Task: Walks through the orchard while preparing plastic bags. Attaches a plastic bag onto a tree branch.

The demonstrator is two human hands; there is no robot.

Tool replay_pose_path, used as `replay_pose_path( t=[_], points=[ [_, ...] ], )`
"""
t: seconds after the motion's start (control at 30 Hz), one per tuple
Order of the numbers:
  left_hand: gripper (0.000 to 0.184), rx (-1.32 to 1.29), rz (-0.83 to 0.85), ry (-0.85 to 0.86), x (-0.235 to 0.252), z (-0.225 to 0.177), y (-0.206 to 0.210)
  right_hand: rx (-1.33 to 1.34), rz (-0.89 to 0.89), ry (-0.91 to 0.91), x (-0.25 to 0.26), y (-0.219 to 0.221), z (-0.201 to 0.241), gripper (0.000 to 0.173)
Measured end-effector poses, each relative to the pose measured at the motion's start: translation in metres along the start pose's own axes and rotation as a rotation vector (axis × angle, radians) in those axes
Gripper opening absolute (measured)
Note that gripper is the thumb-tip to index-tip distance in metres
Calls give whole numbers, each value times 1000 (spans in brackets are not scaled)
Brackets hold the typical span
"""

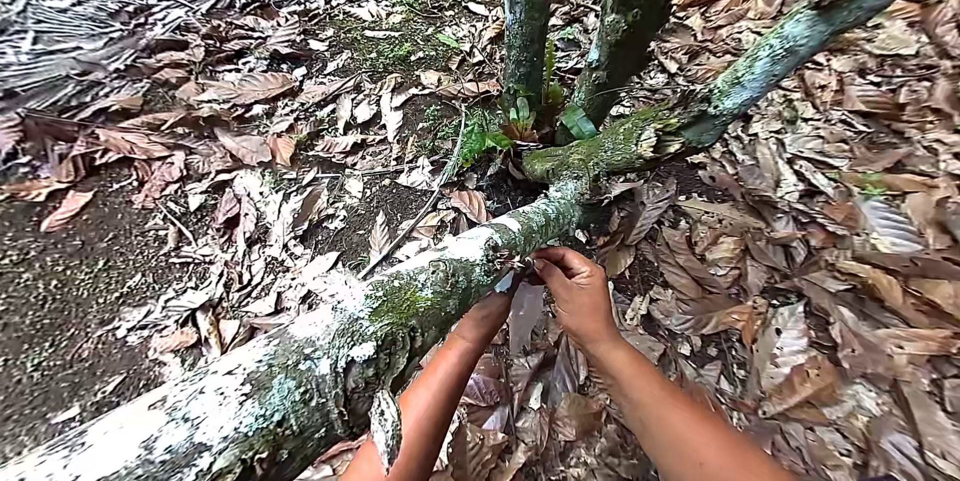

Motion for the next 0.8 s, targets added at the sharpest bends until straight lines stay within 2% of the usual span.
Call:
replay_pose_path(
  t=[0.2,0.33,0.43,0.53,0.7,0.8],
  points=[
    [13,135,0,-77,6,1,-6,-120,-80,15,-3,-6,-2,17],
    [23,318,-38,-83,6,0,-20,-199,-140,67,5,-20,-8,21],
    [25,317,-34,-297,9,-15,-21,-253,-157,148,12,-27,-20,22],
    [21,318,6,-426,10,-22,-21,-139,-178,209,15,-30,-32,23],
    [25,335,-31,-584,7,3,-36,37,-193,217,9,-51,-49,25],
    [28,576,68,-640,-11,3,-47,-9,-155,272,9,-60,-60,24]
  ],
)
Point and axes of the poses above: each hand's wrist, its own x-axis towards the middle knuckle, its own y-axis out of the palm, z = x × y, the point moved 6 cm from there along x, towards the middle knuckle
